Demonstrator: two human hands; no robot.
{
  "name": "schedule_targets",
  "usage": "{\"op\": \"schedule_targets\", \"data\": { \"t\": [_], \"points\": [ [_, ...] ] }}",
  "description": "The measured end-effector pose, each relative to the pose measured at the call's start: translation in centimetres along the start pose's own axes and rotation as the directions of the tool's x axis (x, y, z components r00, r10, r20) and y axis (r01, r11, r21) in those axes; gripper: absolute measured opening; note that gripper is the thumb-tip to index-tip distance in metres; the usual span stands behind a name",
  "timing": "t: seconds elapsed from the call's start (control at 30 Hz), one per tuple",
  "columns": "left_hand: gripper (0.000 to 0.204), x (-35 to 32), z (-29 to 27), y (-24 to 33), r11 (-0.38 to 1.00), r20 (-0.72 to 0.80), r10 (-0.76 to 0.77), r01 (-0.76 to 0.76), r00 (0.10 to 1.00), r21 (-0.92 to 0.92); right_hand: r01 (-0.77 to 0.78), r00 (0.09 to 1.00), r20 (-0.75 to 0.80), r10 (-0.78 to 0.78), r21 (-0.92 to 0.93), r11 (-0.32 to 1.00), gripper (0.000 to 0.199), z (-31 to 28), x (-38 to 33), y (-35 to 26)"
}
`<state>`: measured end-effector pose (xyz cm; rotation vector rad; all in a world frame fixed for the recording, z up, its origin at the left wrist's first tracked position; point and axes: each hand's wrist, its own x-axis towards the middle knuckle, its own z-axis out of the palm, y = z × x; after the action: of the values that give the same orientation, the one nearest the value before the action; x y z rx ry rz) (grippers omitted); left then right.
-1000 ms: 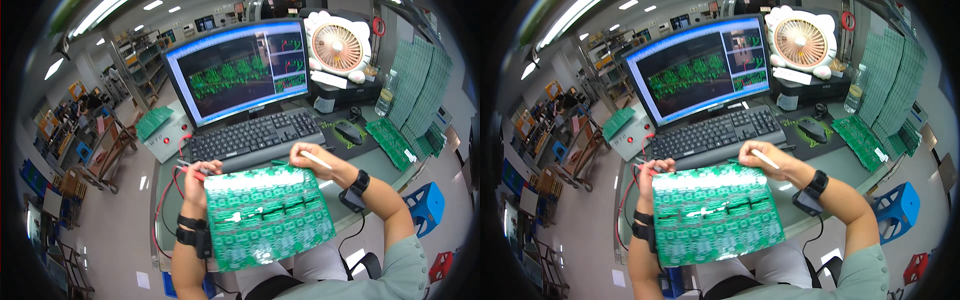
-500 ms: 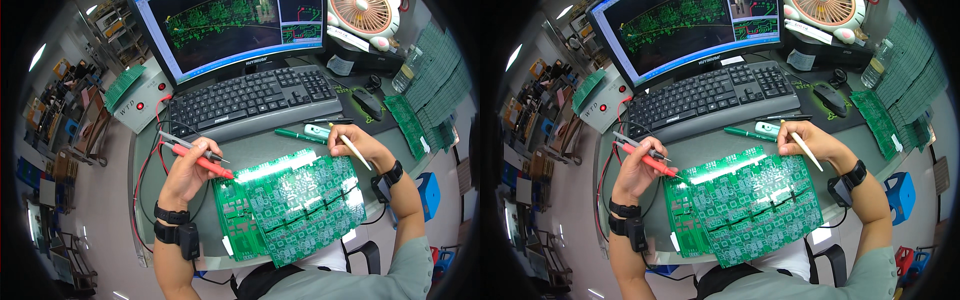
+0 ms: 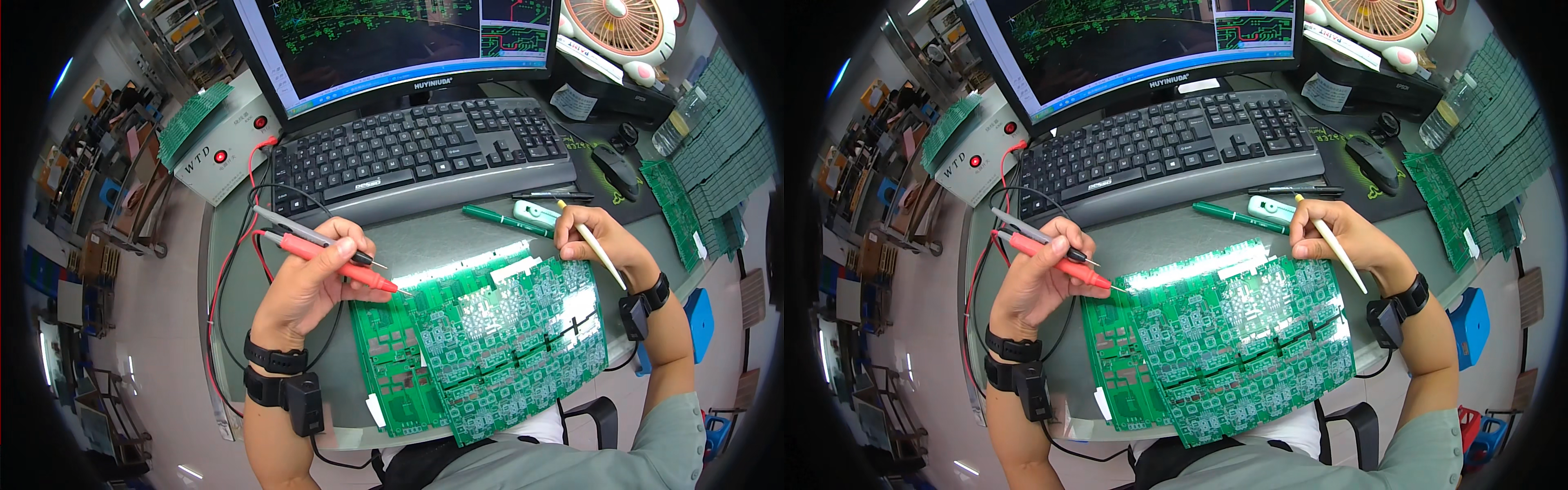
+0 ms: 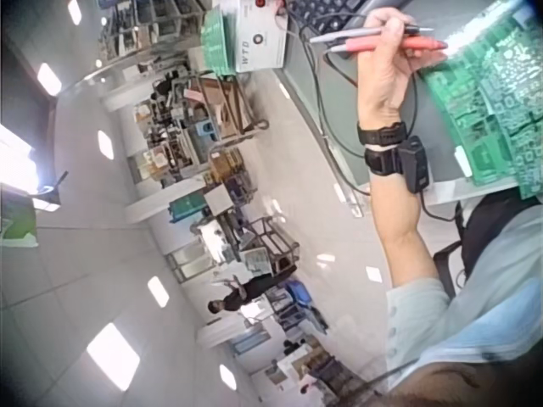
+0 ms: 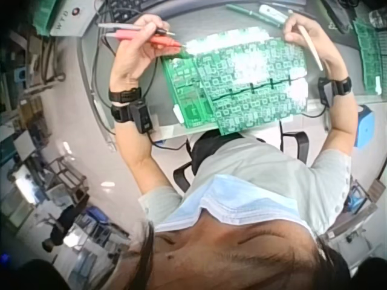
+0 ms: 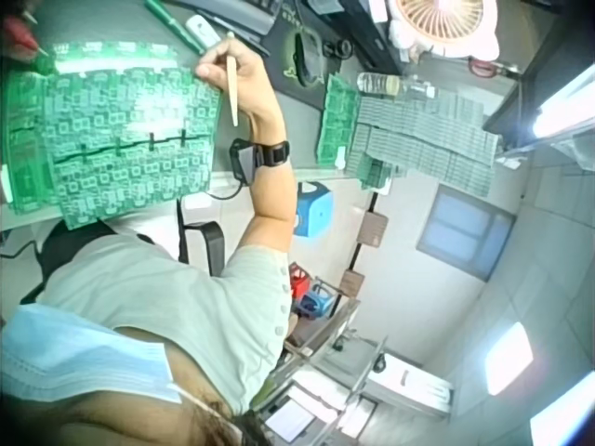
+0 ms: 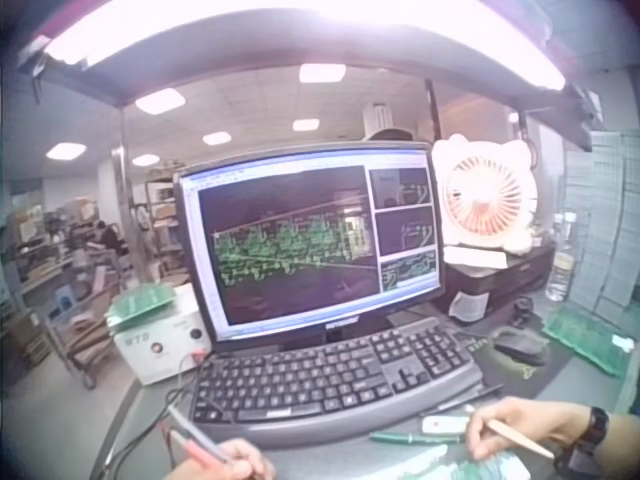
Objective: Inspecting and probing a printed circuit board at an electronics workstation.
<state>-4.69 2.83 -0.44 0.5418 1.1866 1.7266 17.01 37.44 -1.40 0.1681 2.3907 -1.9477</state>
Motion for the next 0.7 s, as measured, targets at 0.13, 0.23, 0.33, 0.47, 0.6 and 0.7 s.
{"op": "schedule_targets", "data": {
  "t": [0.13,0.23,0.33,0.47,0.6,0.7],
  "points": [
    [0.021,-0.21,0.31,0.12,1.000,0.022,-0.013,0.013,1.000,0.006,0.009,1.000,0.010,-0.009,0.003,1.000,0.022,-0.02,-0.04,-0.02],
    [0.026,-0.13,0.34,0.11,0.999,0.061,-0.018,0.016,0.998,0.036,-0.001,1.000,0.009,0.001,0.020,1.000,0.021,0.01,-0.10,-0.08],
    [0.028,-0.16,0.33,-0.02,0.999,0.052,-0.012,0.010,0.999,0.043,0.004,1.000,0.005,-0.004,0.009,1.000,0.021,0.04,-0.10,-0.15],
    [0.028,-0.13,0.22,-0.02,0.999,0.048,-0.033,0.031,0.998,0.044,0.015,1.000,0.001,-0.015,-0.003,1.000,0.020,0.15,-0.13,-0.21],
    [0.027,-0.07,0.27,-0.02,0.997,0.044,-0.040,0.037,0.998,0.073,0.029,1.000,-0.011,-0.029,-0.032,0.999,0.020,0.30,-0.16,-0.26],
    [0.025,0.04,0.44,-0.06,0.997,0.053,-0.038,0.034,0.998,0.077,0.036,0.999,-0.028,-0.038,-0.077,0.996,0.020,0.36,-0.24,-0.34]
  ]
}}
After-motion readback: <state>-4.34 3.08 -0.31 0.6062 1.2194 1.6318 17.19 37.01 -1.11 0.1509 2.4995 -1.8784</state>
